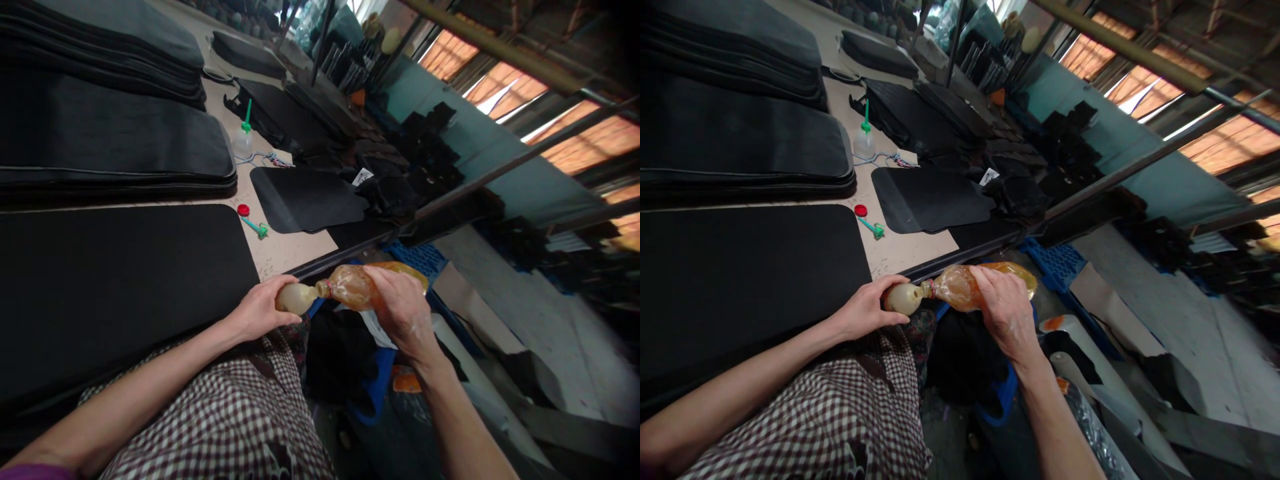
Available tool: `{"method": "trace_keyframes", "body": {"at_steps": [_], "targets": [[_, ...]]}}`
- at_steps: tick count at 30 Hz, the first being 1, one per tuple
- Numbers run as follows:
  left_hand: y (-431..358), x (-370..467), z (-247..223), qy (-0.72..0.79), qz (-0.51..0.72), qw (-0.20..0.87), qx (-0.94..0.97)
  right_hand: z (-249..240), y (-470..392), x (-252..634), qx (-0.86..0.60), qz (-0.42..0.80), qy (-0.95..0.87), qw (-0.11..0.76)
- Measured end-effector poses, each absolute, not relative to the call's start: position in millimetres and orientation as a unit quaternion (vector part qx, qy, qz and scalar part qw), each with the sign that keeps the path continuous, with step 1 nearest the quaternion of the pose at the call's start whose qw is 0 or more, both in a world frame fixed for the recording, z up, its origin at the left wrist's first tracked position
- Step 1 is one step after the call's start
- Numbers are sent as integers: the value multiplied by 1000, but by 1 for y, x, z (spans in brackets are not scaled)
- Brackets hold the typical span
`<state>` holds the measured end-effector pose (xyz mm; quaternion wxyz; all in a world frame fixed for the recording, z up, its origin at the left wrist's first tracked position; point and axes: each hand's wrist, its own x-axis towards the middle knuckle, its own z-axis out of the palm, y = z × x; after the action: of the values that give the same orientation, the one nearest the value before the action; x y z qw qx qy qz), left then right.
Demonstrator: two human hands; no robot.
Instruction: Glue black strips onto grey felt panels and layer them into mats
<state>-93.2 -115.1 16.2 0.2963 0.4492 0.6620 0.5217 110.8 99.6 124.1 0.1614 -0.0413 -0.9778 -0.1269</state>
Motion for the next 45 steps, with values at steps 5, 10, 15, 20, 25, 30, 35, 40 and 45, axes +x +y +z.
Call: {"method": "trace_keyframes", "body": {"at_steps": [5, 10, 15, 20, 25, 30, 35, 40, 45], "targets": [[-115, -94, 19, 660, 519, 301, 453, 123, 102, 113, -34, -143, -975, 164], [-115, -94, 19, 665, 513, 301, 451, 123, 102, 114, -34, -152, -974, 163], [-116, -94, 20, 671, 509, 302, 447, 123, 103, 114, -35, -157, -972, 170], [-116, -94, 20, 669, 512, 301, 447, 123, 104, 114, -32, -163, -971, 171], [-116, -95, 20, 669, 511, 302, 448, 128, 103, 114, -37, -164, -969, 181], [-116, -95, 19, 669, 510, 304, 447, 132, 102, 113, -32, -167, -969, 177], [-115, -95, 18, 670, 509, 303, 448, 135, 102, 114, -32, -167, -970, 173], [-115, -94, 18, 667, 514, 300, 448, 139, 103, 113, -27, -192, -966, 172], [-115, -95, 18, 668, 512, 303, 447, 145, 100, 111, -20, -205, -963, 173]]}}
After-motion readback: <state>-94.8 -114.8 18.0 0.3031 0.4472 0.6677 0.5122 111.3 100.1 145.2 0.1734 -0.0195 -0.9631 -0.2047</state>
